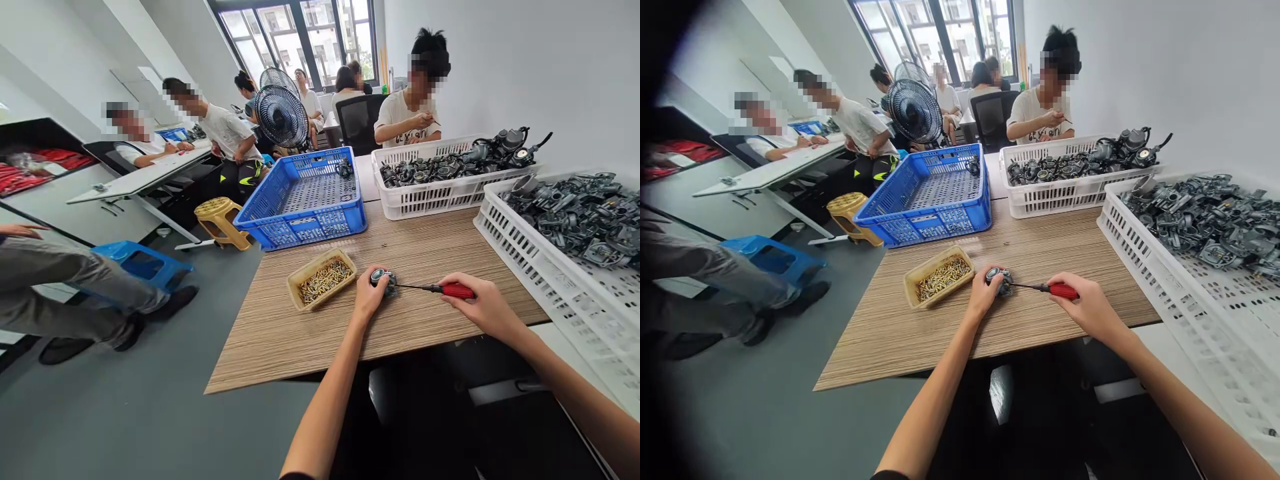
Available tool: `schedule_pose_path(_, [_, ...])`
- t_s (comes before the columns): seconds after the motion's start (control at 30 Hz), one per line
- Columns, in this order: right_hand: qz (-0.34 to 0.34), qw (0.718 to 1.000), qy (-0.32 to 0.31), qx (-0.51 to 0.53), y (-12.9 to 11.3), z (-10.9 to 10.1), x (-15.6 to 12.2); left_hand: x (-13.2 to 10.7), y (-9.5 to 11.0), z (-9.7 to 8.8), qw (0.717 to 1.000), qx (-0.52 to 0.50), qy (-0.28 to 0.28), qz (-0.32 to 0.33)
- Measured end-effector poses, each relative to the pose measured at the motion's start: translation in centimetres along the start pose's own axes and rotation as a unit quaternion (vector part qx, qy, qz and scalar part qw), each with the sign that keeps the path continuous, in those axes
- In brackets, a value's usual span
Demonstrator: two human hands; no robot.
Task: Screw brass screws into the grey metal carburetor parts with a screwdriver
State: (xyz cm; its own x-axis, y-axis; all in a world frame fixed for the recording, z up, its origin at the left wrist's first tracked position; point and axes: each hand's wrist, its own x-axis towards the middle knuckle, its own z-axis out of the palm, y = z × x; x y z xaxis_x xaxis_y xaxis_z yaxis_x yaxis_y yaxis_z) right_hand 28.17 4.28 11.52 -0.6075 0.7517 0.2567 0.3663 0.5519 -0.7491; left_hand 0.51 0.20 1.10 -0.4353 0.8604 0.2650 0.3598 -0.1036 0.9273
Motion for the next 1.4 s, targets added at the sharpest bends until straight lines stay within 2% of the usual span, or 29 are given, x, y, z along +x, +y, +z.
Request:
schedule_pose_path(0.63, [0.031, 0.999, -0.017, 0.011, 0.7, 0.7, 0.0, -0.1, 0.1, 0.0, 1.000, 0.007, -0.011, 0.005])
schedule_pose_path(0.9, [0.087, 0.992, -0.033, 0.090, 1.3, 1.1, -0.1, 0.0, 0.1, 0.0, 1.000, 0.002, -0.016, 0.007])
schedule_pose_path(1.1, [0.045, 0.998, -0.031, -0.001, 0.7, 1.3, -0.4, -0.1, 0.3, 0.1, 1.000, 0.019, -0.003, 0.007])
schedule_pose_path(1.27, [0.081, 0.996, -0.018, 0.012, 2.7, 1.8, 0.1, -0.4, 0.6, 0.3, 0.999, 0.042, -0.013, 0.023])
schedule_pose_path(1.4, [0.100, 0.989, -0.058, 0.087, 4.1, 1.5, 0.3, -0.3, 0.5, 0.4, 0.999, 0.034, 0.003, 0.019])
